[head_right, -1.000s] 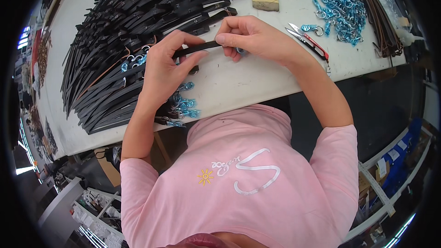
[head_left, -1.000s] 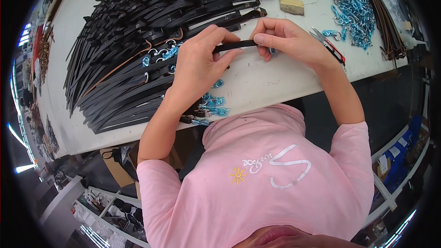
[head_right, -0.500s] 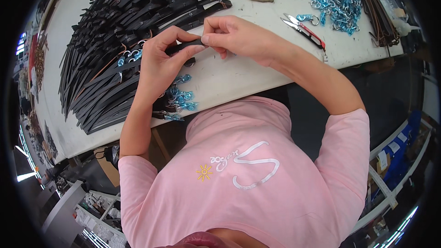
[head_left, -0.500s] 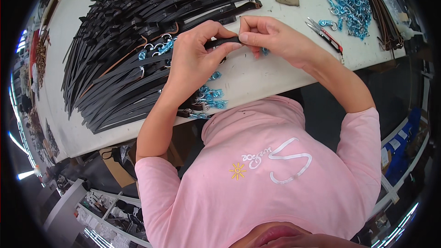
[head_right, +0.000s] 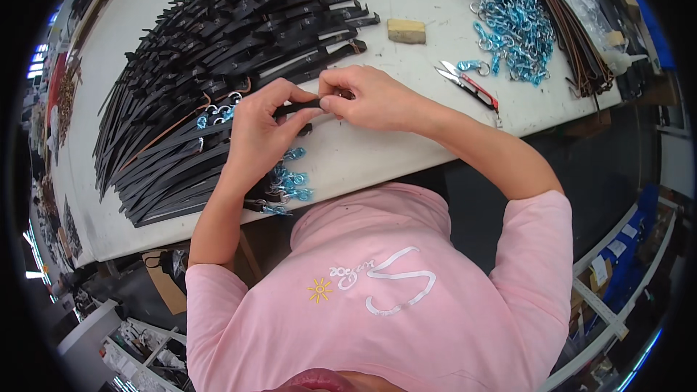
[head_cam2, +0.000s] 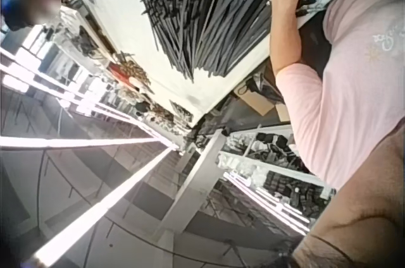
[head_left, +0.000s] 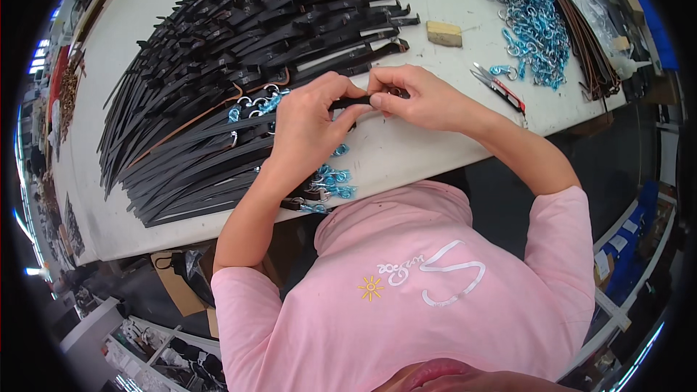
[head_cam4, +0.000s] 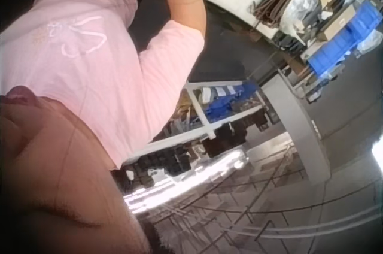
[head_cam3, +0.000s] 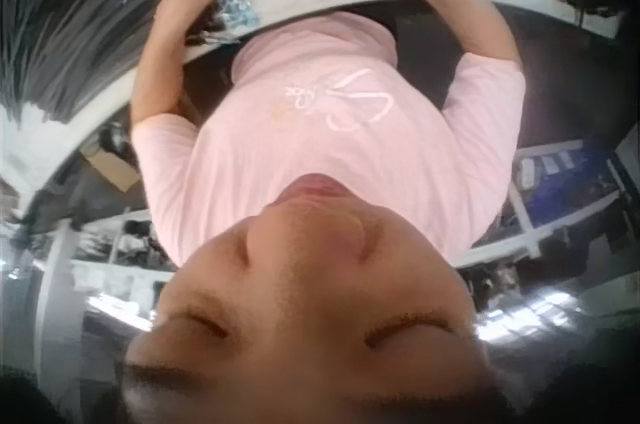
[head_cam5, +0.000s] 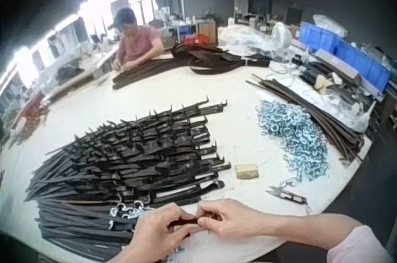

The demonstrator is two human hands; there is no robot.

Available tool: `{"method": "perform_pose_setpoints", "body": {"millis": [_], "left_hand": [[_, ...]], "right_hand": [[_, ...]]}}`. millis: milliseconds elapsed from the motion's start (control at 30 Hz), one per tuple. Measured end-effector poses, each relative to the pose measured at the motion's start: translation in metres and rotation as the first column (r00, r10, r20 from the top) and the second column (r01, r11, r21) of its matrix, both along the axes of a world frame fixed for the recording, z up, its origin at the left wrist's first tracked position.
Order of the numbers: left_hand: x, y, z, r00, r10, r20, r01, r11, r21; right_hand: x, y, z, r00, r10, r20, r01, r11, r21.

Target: The person assembles keychains by attaching light blue metal clasps to the ends of black leather straps. They repeatedly pick up a strap, thread the clasp through the leather loop, and secure it, placing the finished items on the table.

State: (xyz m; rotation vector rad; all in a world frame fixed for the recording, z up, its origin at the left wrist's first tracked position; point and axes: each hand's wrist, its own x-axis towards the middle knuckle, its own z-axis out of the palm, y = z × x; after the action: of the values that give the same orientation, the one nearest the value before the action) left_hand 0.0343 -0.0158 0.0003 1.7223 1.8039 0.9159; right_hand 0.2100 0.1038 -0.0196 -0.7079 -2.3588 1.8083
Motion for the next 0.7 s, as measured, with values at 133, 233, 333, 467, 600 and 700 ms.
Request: {"method": "perform_pose_setpoints", "body": {"millis": [133, 233, 333, 467, 600, 700], "left_hand": [[-0.004, 0.002, -0.003, 0.999, -0.002, -0.041, 0.003, 1.0, 0.006], [-0.005, 0.001, -0.002, 0.999, 0.019, 0.041, -0.017, 0.999, -0.033], [-0.007, 0.003, -0.002, 0.997, 0.016, 0.072, -0.016, 1.0, -0.002], [-0.002, 0.001, -0.002, 0.999, 0.027, 0.047, -0.028, 1.0, 0.015], [0.0, 0.0, -0.009, 0.995, 0.049, 0.092, -0.052, 0.998, 0.029], [-0.001, -0.002, -0.012, 0.994, 0.071, 0.078, -0.073, 0.997, 0.019]], "right_hand": [[-0.004, -0.015, -0.001, 0.995, -0.102, -0.007, 0.1, 0.966, 0.24], [-0.001, -0.002, -0.003, 0.999, -0.012, -0.043, 0.012, 1.0, -0.002], [0.005, 0.008, 0.011, 1.0, 0.02, 0.017, -0.016, 0.974, -0.228], [0.002, 0.009, 0.014, 0.999, 0.022, 0.046, -0.009, 0.965, -0.263], [-0.001, 0.0, 0.0, 0.998, -0.028, -0.06, 0.019, 0.99, -0.141], [-0.003, -0.003, -0.007, 0.998, -0.033, -0.062, 0.034, 0.999, 0.015]]}}
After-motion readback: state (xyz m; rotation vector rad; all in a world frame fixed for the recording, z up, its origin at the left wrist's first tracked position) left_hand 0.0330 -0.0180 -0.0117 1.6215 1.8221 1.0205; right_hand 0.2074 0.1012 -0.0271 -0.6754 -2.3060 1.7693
